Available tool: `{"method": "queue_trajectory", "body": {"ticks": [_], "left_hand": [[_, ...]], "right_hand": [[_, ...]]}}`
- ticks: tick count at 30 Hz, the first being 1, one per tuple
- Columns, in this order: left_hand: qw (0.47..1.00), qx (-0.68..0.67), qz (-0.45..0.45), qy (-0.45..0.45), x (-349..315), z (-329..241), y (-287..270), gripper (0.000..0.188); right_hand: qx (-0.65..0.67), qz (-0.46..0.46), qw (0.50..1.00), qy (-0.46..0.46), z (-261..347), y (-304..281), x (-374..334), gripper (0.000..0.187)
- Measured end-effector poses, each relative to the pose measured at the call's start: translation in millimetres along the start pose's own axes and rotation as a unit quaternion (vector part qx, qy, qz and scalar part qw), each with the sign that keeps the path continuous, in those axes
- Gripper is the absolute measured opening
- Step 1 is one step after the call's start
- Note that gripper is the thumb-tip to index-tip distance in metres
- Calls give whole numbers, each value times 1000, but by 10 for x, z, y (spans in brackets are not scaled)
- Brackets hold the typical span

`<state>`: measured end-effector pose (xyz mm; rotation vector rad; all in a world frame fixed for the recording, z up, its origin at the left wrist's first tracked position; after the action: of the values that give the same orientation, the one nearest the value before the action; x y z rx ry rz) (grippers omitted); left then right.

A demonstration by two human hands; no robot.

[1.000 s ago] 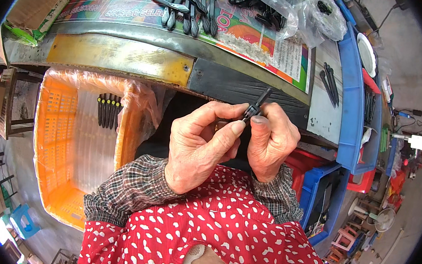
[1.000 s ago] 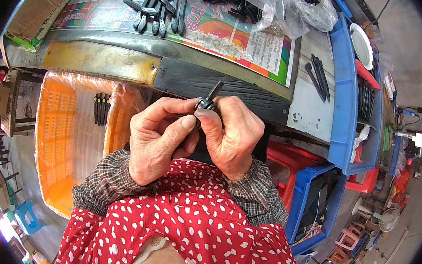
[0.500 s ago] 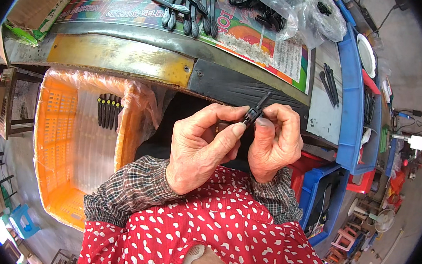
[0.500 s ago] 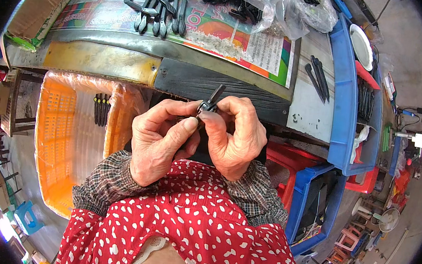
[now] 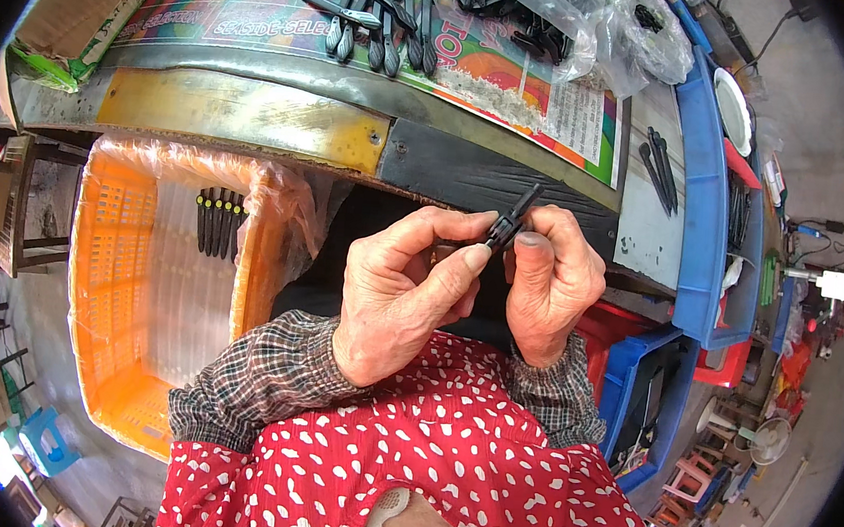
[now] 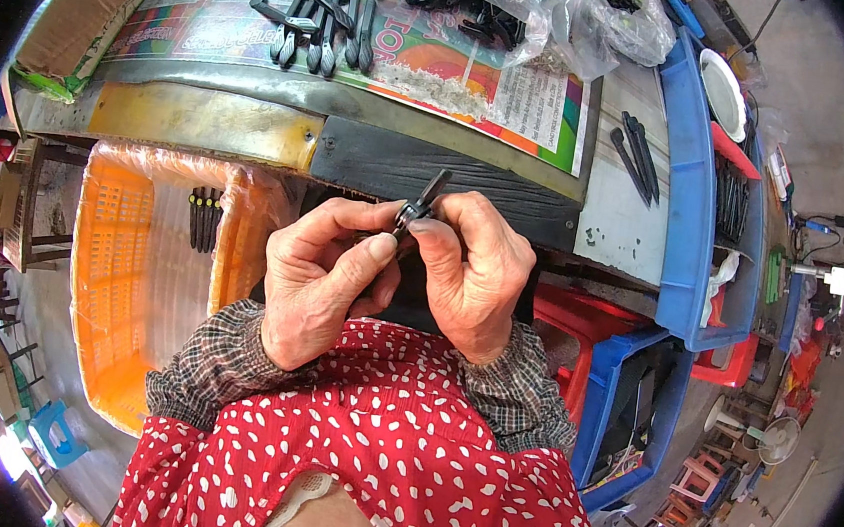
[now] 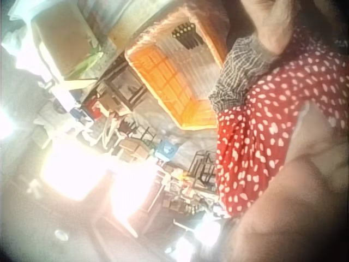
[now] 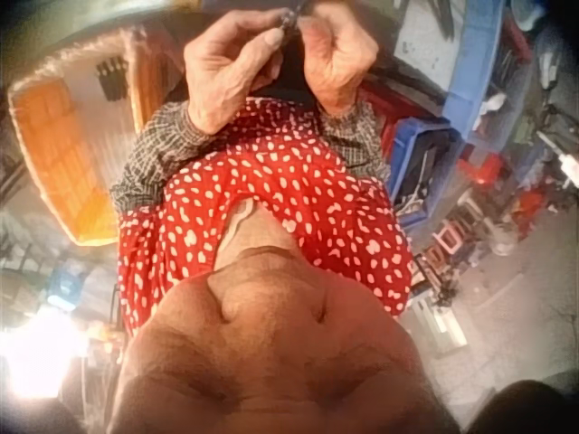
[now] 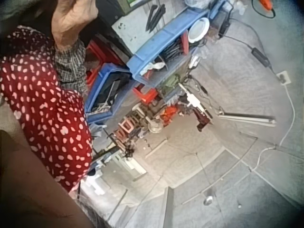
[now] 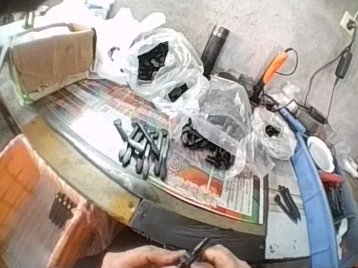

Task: The person assembles small black plastic components by hand and places the assembled pieces into a plastic basket.

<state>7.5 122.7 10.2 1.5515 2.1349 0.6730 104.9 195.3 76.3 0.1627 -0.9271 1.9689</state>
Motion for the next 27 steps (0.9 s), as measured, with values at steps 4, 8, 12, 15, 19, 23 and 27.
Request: {"method": "queue_trajectory", "body": {"ticks": [4, 8, 12, 15, 19, 23, 27], "left_hand": [[1000, -3, -2, 0, 2, -9, -13, 21], [1000, 23, -2, -5, -5, -31, 11, 20], [998, 60, 3, -1, -10, -48, 26, 21], [997, 71, 9, 10, 1, -47, 28, 22], [999, 48, 0, -8, -4, -52, 15, 21], [996, 91, 13, 11, -4, -52, 22, 22], [997, 81, -3, 6, -8, -82, 18, 22]], "right_hand": [[66, 35, 997, 22, 17, 39, 42, 27], [129, 62, 983, 112, -176, 83, -16, 24], [184, 70, 966, 165, -318, 91, -36, 24], [291, 62, 943, 149, -238, 130, -23, 39], [228, 100, 955, 160, -148, 173, -27, 44], [295, 66, 938, 172, -208, 144, 14, 42], [309, 79, 936, 148, -142, 143, 7, 47]]}}
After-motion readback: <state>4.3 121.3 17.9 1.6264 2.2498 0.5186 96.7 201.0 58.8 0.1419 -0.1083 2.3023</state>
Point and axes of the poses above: each hand's wrist, its own x-axis towards the middle knuckle, its own y-axis out of the palm, z = x × y, the point moved 10 cm from there along x, towards the middle knuckle, and after that the axes turned 4 degrees about z, right-handed, at the moved point
